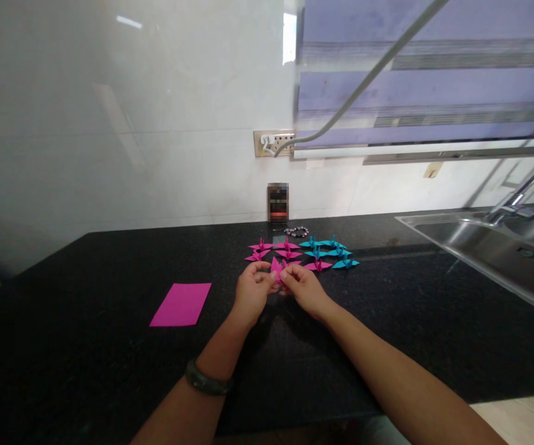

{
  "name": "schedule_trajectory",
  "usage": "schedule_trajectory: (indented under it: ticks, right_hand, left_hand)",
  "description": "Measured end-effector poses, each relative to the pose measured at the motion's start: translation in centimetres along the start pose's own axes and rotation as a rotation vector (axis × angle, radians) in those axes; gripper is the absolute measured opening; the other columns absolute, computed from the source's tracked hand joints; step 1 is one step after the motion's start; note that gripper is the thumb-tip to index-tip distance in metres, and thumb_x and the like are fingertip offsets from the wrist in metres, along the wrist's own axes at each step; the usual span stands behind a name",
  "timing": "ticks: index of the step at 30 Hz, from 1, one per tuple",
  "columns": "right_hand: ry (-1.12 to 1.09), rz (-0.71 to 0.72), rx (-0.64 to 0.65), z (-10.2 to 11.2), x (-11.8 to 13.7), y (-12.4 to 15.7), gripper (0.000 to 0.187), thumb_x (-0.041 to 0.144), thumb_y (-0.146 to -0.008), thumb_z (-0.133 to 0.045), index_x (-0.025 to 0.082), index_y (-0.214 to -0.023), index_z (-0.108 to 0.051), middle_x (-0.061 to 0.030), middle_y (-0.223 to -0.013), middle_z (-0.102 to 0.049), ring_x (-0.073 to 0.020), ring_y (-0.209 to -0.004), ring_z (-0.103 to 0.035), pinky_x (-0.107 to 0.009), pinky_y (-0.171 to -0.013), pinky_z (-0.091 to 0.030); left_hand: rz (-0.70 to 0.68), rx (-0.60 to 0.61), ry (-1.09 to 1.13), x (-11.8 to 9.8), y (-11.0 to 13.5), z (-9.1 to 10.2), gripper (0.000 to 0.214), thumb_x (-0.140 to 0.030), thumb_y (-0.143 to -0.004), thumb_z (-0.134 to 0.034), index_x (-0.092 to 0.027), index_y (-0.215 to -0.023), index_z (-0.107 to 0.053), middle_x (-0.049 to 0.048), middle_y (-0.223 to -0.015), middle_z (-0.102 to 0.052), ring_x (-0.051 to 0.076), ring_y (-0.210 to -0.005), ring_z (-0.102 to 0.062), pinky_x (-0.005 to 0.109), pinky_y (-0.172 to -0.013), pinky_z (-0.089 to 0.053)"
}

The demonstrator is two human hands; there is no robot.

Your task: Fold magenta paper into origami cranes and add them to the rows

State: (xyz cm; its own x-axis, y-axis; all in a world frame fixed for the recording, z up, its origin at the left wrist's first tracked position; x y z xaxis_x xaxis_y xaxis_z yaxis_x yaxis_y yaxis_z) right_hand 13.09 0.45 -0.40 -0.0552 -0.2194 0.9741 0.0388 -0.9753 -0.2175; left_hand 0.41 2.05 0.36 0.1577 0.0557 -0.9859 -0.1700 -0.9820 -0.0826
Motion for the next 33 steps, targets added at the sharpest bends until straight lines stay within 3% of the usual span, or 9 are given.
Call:
schedule_trajectory:
  ticks: [4,9,12,21,27,33]
  right_hand:
    - [-0.011,0.006,-0.022,0.2,0.0,0.0,0.023,0.038,-0.074,-0.056,0.017,-0.067,-0.054,0.0003,-0.066,-0.056,-0.0109,-0.061,-0.053,-0.026,-0.063,-0.047]
    - [-0.192,-0.163,-0.012,-0.1,0.2,0.2,0.027,0.041,-0.070,-0.061,0.017,-0.081,-0.057,-0.0012,-0.074,-0.060,-0.0088,-0.058,-0.054,-0.023,-0.054,-0.047]
    - [-0.196,-0.214,0.043,-0.3,0.2,0.3,0.031,0.044,-0.071,-0.059,0.014,-0.079,-0.060,-0.0032,-0.075,-0.061,-0.0077,-0.057,-0.052,-0.021,-0.050,-0.046]
    - [0.034,-0.046,0.003,0.6,0.2,0.0,0.027,0.042,-0.073,-0.057,0.015,-0.068,-0.056,0.0008,-0.060,-0.057,-0.0076,-0.048,-0.047,-0.021,-0.048,-0.040]
    - [0.170,0.021,0.015,0.9,1.0,0.0,0.028,0.041,-0.074,-0.055,0.015,-0.064,-0.055,0.0013,-0.058,-0.052,-0.0084,-0.050,-0.045,-0.022,-0.049,-0.040]
    - [0.076,0.017,0.095,0.6,1.7,0.4,0.029,0.044,-0.074,-0.056,0.015,-0.068,-0.054,0.0010,-0.061,-0.053,-0.0082,-0.052,-0.047,-0.021,-0.050,-0.043]
  left_hand:
    - [0.008,-0.002,0.035,-0.3,0.1,-0.1,0.042,-0.026,-0.063,-0.068,-0.016,-0.098,-0.047,-0.0025,-0.060,-0.061,0.012,-0.053,-0.060,0.027,-0.060,-0.051]
    - [-0.048,-0.004,-0.012,-0.4,0.0,0.2,0.043,-0.028,-0.063,-0.068,-0.015,-0.098,-0.047,-0.0007,-0.062,-0.061,0.013,-0.056,-0.061,0.028,-0.060,-0.051]
    - [-0.078,0.003,-0.023,-0.4,-0.1,0.1,0.041,-0.027,-0.064,-0.067,-0.015,-0.098,-0.048,-0.0008,-0.061,-0.061,0.013,-0.057,-0.061,0.027,-0.060,-0.050]
    - [0.041,0.016,-0.045,-0.5,0.1,0.0,0.028,-0.031,-0.062,-0.069,-0.010,-0.081,-0.065,0.0053,-0.069,-0.066,0.012,-0.057,-0.059,0.026,-0.060,-0.050]
    - [-0.038,0.043,-0.095,-0.4,-0.2,0.3,0.029,-0.036,-0.063,-0.068,-0.012,-0.079,-0.067,0.0050,-0.071,-0.065,0.012,-0.059,-0.058,0.026,-0.060,-0.049]
    - [-0.077,0.027,-0.092,-0.9,0.0,0.3,0.024,-0.035,-0.062,-0.067,-0.012,-0.069,-0.066,0.0017,-0.060,-0.062,0.010,-0.052,-0.053,0.023,-0.054,-0.045]
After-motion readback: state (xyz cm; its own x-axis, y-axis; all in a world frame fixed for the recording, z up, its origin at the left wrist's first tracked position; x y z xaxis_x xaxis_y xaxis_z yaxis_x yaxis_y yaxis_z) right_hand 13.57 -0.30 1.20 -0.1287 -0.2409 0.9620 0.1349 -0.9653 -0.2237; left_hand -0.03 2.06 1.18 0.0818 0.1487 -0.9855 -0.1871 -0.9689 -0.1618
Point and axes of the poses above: each hand's wrist, its own y-axis away from the middle knuckle, its own z-axis out of the back of the hand, x = y × z, the point moved 2 cm from there along -y, towards the middle knuckle
